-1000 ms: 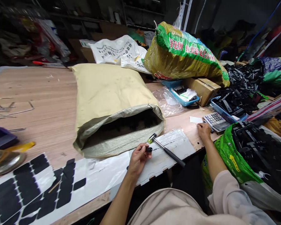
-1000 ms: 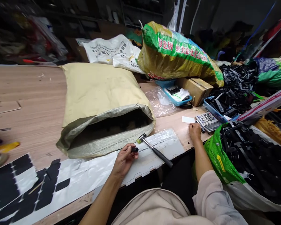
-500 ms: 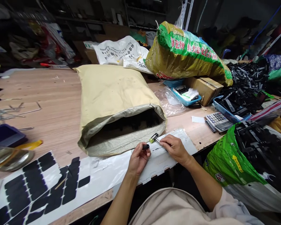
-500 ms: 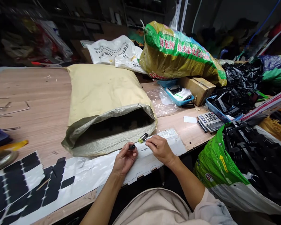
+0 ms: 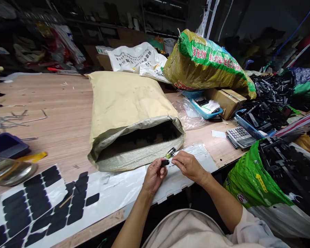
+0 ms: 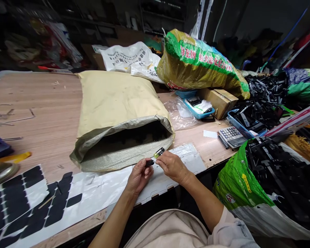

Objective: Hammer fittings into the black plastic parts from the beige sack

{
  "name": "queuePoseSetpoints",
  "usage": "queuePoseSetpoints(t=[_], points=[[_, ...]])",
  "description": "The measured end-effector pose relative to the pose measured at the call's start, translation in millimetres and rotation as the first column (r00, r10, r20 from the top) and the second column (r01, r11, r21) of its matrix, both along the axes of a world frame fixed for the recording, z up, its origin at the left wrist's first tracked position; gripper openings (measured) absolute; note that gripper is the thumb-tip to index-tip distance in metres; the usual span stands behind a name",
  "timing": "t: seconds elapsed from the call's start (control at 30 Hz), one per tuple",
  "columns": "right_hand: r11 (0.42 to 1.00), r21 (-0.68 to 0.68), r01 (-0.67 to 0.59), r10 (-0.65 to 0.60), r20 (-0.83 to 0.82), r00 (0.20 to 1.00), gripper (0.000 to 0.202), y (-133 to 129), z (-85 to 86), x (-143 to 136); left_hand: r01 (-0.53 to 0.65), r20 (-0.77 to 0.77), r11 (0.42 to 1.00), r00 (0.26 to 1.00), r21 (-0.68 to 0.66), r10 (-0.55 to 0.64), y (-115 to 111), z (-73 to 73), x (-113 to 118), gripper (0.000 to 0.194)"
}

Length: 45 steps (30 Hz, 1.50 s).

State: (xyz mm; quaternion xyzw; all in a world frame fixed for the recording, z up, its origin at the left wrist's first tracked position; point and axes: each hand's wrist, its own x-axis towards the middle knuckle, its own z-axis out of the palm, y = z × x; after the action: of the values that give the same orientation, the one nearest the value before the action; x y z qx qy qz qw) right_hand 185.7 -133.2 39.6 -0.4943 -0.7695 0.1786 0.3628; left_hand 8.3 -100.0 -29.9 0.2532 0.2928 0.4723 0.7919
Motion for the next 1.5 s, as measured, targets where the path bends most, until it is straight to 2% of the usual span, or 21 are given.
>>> queuePoseSetpoints(t=[0.4,0.63,0.77,0.9,1.03,1.17,1.33,1.4,1.5], points=[[0.994,-0.092,-0.055,0.067,0.133,0.989,0.013,1.2,15.6,6.9,0.034,-0.074,0.999,0.997,0.027,-0.032,-1.1,-0.7,0.5,0.042],[0.990,-0.142,-0.011,0.037,0.182,0.983,0.009,3.0,14.5,0.4,0.053,-0.116,0.997,0.992,0.047,-0.047,-3.2,-1.0,1.7,0.041],[0.987,-0.158,0.031,-0.032,-0.004,0.999,0.007,4.7,12.0,-5.9,0.048,-0.061,0.999,0.997,0.015,-0.047,-1.8,-0.3,0.6,0.040],[0.977,-0.195,0.086,-0.131,-0.234,0.963,0.016,2.6,13.4,-8.4,0.052,0.049,0.997,0.998,-0.053,-0.050,-0.1,-0.1,-2.3,0.037],[0.972,-0.215,0.091,-0.152,-0.285,0.946,0.028,-1.9,13.0,-6.7,0.055,0.150,0.991,0.988,-0.121,-0.036,2.0,-2.1,-4.2,0.032],[0.958,-0.286,-0.003,-0.106,-0.367,0.924,0.032,-5.0,5.7,-8.6,0.070,0.208,0.985,0.977,-0.158,-0.036,2.6,-2.7,-5.5,0.030],[0.931,-0.366,-0.001,-0.205,-0.523,0.827,0.021,-4.7,0.0,-15.8,0.098,0.239,0.988,0.969,-0.116,-0.068,0.5,-0.1,-7.3,0.030],[0.938,-0.346,0.017,-0.205,-0.516,0.832,0.016,-4.4,-0.1,-16.8,0.100,0.238,0.990,0.968,-0.102,-0.074,0.1,0.0,-7.4,0.030],[0.951,-0.307,0.021,-0.181,-0.502,0.846,0.019,-5.0,-0.1,-16.2,0.103,0.235,0.990,0.969,-0.093,-0.079,0.5,-1.7,-6.9,0.030]])
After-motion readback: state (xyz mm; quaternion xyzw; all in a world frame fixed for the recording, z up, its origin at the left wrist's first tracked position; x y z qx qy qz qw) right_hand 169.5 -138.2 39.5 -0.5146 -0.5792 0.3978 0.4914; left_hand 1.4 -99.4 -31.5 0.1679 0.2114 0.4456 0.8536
